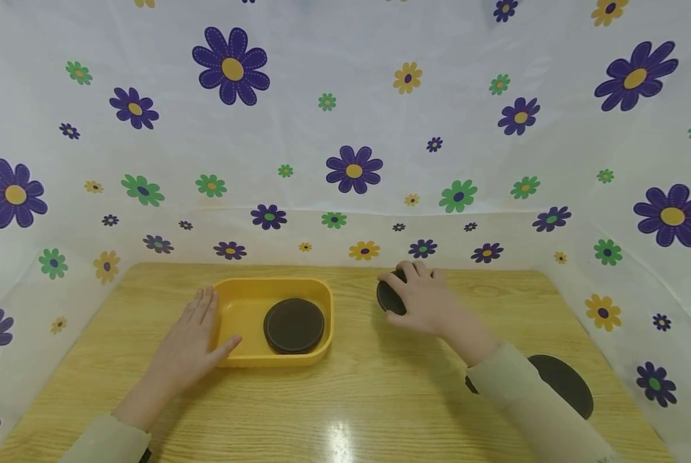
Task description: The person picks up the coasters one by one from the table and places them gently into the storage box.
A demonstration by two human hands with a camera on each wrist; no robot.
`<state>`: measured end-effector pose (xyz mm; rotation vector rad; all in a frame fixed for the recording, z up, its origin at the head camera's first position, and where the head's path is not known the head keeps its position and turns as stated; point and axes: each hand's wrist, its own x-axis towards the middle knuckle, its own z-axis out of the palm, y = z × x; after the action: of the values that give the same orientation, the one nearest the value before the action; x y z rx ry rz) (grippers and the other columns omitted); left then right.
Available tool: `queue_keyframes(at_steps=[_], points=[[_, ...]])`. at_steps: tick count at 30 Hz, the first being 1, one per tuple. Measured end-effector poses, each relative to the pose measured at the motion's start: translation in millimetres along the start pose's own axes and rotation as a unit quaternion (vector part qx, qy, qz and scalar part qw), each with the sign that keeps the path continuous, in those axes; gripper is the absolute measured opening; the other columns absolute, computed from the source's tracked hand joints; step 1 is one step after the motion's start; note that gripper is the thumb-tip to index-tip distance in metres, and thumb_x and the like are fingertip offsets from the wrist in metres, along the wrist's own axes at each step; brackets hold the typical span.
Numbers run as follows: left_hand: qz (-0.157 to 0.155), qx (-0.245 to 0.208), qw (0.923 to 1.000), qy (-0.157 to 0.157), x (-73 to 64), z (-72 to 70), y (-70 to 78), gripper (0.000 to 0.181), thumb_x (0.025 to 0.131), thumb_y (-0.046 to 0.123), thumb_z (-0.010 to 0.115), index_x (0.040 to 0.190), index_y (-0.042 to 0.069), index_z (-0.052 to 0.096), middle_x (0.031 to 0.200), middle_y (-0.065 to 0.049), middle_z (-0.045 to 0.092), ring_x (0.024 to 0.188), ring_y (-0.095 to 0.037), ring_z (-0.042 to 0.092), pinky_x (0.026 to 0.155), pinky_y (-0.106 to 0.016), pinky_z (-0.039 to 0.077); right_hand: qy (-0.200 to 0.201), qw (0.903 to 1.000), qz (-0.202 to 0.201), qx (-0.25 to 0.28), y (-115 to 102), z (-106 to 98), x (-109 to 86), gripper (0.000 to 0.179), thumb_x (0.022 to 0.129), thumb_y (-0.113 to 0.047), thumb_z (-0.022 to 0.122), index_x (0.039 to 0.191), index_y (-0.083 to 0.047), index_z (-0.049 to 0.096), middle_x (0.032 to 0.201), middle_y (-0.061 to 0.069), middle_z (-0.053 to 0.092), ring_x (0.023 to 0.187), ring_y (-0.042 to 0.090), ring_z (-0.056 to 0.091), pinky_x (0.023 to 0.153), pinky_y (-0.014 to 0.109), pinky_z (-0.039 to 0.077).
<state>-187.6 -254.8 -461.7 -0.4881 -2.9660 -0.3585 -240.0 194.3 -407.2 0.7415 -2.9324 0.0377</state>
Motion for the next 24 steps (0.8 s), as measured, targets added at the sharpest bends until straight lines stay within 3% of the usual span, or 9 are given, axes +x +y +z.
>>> queue_keyframes(at_steps=[16, 24], points=[[-0.001, 0.001, 1.0, 0.006, -1.3, 0.3, -1.5, 0.1, 0.105, 0.06, 0.053, 0.162, -0.015, 0.02, 0.174, -0.033, 0.016, 0.162, -0.051, 0.018, 0.135, -0.057, 0.018, -0.004, 0.9984, -0.052, 0.021, -51.9, -9.5, 34.4, 0.071, 0.088, -0.057, 0.062, 0.153, -0.03, 0.051, 0.154, 0.018, 0.047, 0.138, 0.04, 0.047, 0.098, 0.059, 0.046], [-0.001, 0.0, 1.0, 0.001, -0.3, 0.0, -0.4, 0.101, 0.104, 0.061, 0.053, 0.163, -0.015, 0.02, 0.173, -0.033, 0.017, 0.162, -0.051, 0.018, 0.133, -0.06, 0.022, 0.005, 0.9971, -0.075, 0.012, -72.0, -7.3, 46.5, 0.071, 0.088, -0.058, 0.061, 0.153, -0.033, 0.051, 0.152, 0.014, 0.049, 0.137, 0.036, 0.047, 0.098, 0.056, 0.048]])
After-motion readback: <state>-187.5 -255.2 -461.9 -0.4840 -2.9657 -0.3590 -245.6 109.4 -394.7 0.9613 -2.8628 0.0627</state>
